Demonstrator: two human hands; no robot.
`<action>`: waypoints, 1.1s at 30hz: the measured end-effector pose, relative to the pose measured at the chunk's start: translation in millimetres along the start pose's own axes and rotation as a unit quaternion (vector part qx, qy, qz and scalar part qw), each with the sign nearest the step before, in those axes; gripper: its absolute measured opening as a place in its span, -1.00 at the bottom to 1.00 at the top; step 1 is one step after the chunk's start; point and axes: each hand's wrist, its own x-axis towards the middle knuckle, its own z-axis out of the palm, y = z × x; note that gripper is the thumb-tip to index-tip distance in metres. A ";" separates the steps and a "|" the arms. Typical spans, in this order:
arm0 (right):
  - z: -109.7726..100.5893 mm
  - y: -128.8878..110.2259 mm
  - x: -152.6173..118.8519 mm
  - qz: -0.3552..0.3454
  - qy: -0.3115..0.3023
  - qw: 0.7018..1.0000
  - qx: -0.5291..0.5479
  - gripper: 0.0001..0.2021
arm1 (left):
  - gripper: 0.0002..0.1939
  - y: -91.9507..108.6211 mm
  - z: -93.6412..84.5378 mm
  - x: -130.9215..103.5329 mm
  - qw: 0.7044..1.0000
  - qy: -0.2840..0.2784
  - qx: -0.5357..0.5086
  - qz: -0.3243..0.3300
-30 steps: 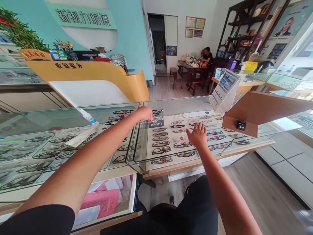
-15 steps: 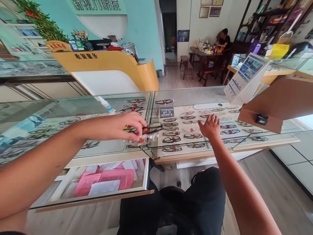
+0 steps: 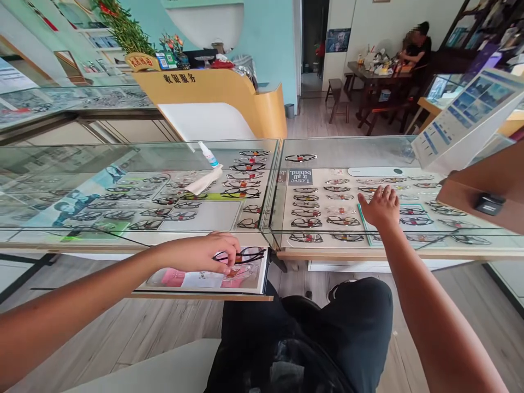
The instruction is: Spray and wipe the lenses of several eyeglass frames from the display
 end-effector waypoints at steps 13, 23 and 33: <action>3.1 2.5 2.3 -0.001 0.004 1.000 0.008 0.11 | -0.93 -87.6 54.0 59.1 0.984 0.137 0.111 -0.031; -3.0 -1.4 -3.5 0.002 -0.012 1.000 -0.008 0.10 | -0.82 -130.1 39.4 137.8 0.930 0.319 0.138 -0.120; -0.1 -3.5 -7.8 0.011 0.003 1.000 0.000 0.11 | -0.61 -118.6 -10.3 202.9 0.922 0.335 0.120 -0.150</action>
